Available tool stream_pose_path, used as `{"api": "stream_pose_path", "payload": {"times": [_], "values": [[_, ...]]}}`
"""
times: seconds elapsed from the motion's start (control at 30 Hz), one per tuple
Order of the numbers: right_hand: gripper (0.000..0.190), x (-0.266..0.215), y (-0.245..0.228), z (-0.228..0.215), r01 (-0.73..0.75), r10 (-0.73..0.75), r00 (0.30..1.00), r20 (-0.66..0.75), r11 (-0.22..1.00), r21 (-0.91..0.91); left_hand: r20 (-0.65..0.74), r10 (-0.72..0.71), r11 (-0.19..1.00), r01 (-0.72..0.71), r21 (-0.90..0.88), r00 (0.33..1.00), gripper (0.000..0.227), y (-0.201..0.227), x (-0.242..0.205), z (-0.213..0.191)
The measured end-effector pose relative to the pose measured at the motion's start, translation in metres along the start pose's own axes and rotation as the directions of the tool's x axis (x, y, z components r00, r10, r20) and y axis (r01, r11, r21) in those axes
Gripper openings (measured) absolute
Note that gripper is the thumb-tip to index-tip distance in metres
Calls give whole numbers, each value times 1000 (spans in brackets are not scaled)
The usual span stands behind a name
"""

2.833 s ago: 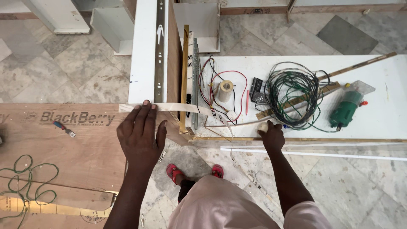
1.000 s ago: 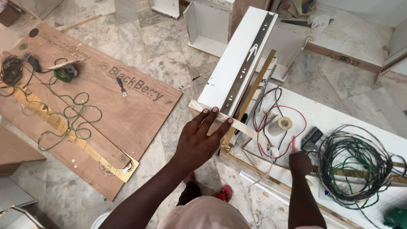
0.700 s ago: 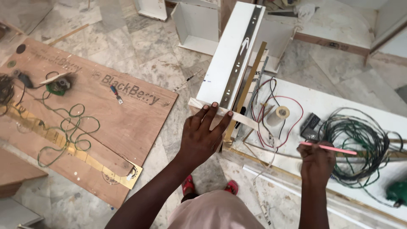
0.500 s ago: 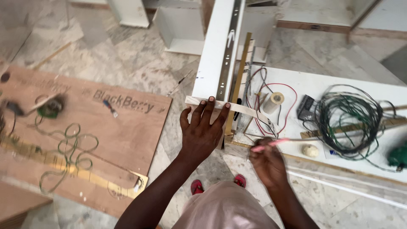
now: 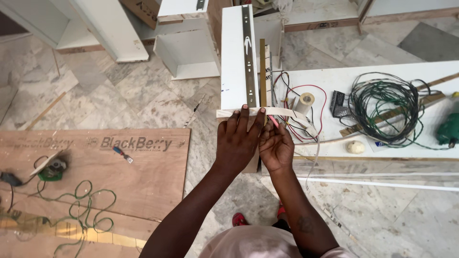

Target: The person rubs a white putty-like substance along the edges of a white wooden drawer front to smooth the surface. They then pick up a long white plastic strip, align it along the drawer edge, and mark it with a pink pen.

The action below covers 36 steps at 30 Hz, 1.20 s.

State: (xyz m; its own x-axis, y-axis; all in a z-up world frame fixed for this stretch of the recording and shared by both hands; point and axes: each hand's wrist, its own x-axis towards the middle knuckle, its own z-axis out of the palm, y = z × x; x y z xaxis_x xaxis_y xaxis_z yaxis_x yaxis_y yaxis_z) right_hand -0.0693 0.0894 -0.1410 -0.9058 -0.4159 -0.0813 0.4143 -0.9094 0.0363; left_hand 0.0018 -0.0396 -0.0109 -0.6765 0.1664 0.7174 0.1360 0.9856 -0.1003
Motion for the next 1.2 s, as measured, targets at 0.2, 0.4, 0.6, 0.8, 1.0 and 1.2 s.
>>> {"api": "stream_pose_path", "payload": {"times": [0.2,0.4,0.6,0.8,1.0,1.2], "values": [[26,-1,12,2,68,-69,997,35,998,12,-2,37,999,-37,-13,999,53,-4,-1,1],[26,1,20,1,88,-93,993,68,994,65,11,59,998,-59,-7,998,55,-7,-2,4],[27,-1,26,1,68,-80,992,98,991,118,38,77,997,-78,22,996,58,-9,-5,8],[28,-3,29,8,103,-109,992,57,989,108,35,84,996,-84,6,996,57,-10,-6,9],[26,-3,29,5,111,-117,991,65,989,96,52,81,997,-80,-19,995,57,-11,-5,8],[26,-3,30,7,90,-102,990,93,987,132,46,89,996,-89,-15,995,57,-11,-4,7]]}}
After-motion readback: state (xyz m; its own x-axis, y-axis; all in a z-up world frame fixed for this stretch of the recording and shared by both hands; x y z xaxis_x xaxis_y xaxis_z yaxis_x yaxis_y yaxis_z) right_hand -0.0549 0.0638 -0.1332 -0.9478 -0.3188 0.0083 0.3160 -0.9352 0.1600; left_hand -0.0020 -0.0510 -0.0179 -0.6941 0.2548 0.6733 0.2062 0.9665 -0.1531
